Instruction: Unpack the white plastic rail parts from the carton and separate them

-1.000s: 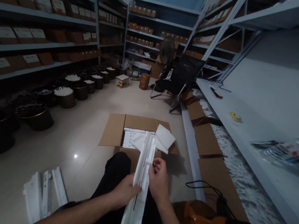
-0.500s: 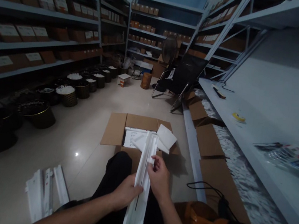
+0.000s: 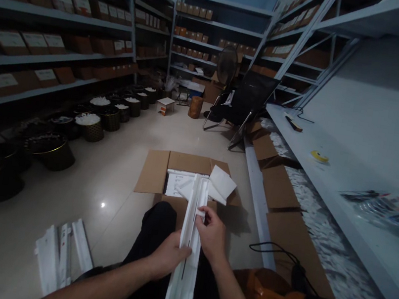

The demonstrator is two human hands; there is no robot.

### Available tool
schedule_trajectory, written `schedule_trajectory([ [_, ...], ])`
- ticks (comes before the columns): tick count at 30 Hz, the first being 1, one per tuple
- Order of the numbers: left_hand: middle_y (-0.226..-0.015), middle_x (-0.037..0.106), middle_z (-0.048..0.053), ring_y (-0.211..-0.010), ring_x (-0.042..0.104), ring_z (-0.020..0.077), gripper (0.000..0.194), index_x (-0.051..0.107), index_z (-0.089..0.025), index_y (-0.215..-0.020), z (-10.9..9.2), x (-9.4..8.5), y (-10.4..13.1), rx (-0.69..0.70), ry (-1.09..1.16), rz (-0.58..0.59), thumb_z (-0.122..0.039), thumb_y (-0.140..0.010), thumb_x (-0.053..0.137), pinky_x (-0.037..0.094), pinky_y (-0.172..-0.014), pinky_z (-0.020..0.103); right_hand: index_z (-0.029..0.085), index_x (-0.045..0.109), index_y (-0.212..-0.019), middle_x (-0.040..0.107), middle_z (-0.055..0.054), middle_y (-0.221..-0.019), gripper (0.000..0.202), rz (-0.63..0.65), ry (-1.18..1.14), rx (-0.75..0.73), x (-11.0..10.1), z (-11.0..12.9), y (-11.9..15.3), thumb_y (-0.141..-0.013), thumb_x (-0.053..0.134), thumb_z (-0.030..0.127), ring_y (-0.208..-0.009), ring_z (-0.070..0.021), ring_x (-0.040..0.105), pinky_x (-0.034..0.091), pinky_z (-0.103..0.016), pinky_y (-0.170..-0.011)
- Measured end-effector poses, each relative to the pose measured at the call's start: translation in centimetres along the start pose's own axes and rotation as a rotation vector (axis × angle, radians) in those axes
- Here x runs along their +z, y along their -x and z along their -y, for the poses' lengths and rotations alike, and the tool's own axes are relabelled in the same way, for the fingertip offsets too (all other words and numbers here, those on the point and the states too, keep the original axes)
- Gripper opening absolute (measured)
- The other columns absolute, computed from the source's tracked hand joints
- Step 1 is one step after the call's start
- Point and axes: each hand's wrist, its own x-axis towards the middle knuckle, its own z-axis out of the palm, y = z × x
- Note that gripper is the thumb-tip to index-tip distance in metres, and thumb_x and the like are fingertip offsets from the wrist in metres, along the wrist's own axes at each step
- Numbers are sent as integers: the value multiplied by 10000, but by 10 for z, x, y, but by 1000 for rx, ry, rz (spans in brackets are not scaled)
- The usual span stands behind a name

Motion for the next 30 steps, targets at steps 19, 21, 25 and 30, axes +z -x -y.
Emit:
schedule_trajectory([
  [19,-706,602,9,-641,619,185,218,559,-139,-874,-1,1,1,-52,120,16,-135,-658,531,517,-628,320,170,632,-972,656,-22,-816,276,67,-95,11,-3,4,-3,-745,551,306,-686,-168,585,456,-264,-647],
  [21,-703,601,10,-619,617,186,224,557,-140,-881,-1,1,0,-64,131,13,-140,-660,524,522,-621,336,170,617,-1034,664,-35,-869,325,100,-127,-1,-5,6,-2,-749,554,314,-728,-177,604,472,-273,-678],
  [25,-692,603,9,-604,621,193,222,552,-146,-887,-1,1,1,-88,139,20,-152,-666,528,522,-608,349,177,611,-1066,670,-39,-879,355,112,-112,7,-9,6,-2,-751,566,334,-733,-181,607,478,-285,-690],
  [30,-684,599,7,-603,623,197,228,546,-139,-891,-5,2,2,-68,125,14,-144,-664,530,521,-609,348,176,631,-971,663,-28,-821,275,105,-93,23,-8,4,-4,-755,569,334,-709,-177,602,478,-287,-678],
])
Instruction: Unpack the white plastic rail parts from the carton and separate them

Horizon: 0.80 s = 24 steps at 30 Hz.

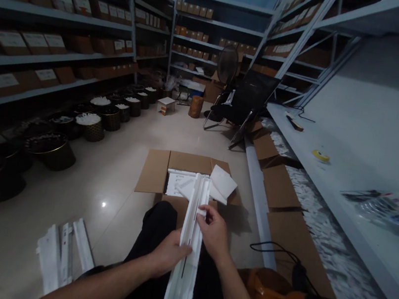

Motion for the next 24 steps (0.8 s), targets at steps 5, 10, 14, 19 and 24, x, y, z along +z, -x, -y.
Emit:
schedule_trajectory([
  [5,-669,606,8,-596,624,199,233,548,-136,-903,-3,-1,0,-11,32,-3,-142,-672,519,523,-606,356,193,536,-1165,644,-60,-1043,419,38,-201,-39,2,2,3,-758,576,287,-905,-187,621,487,-317,-828],
  [10,-708,624,20,-621,634,196,225,573,-128,-894,2,-2,-1,-13,60,8,-138,-674,526,528,-616,348,201,470,-1156,620,-90,-1057,401,16,-386,-18,0,-3,9,-778,577,281,-928,-194,619,501,-337,-823],
  [14,-728,644,35,-647,646,218,222,579,-130,-895,4,-1,0,-6,36,9,-140,-679,527,525,-604,349,204,463,-1097,625,-86,-993,328,10,-393,2,0,-5,9,-801,557,307,-878,-204,628,514,-339,-767],
  [19,-728,649,45,-663,634,204,199,605,-114,-878,-2,3,4,19,-28,16,-155,-696,537,514,-622,324,203,462,-1054,618,-66,-923,283,-14,-399,-17,-1,-6,8,-803,539,308,-831,-193,620,506,-324,-740],
  [24,-751,664,48,-682,619,193,257,611,-102,-903,-1,7,7,-65,-148,-40,-296,-735,604,493,-631,287,187,479,-1033,613,-43,-888,256,-66,-325,-18,-5,-6,11,-791,515,263,-804,-168,611,496,-289,-713],
])
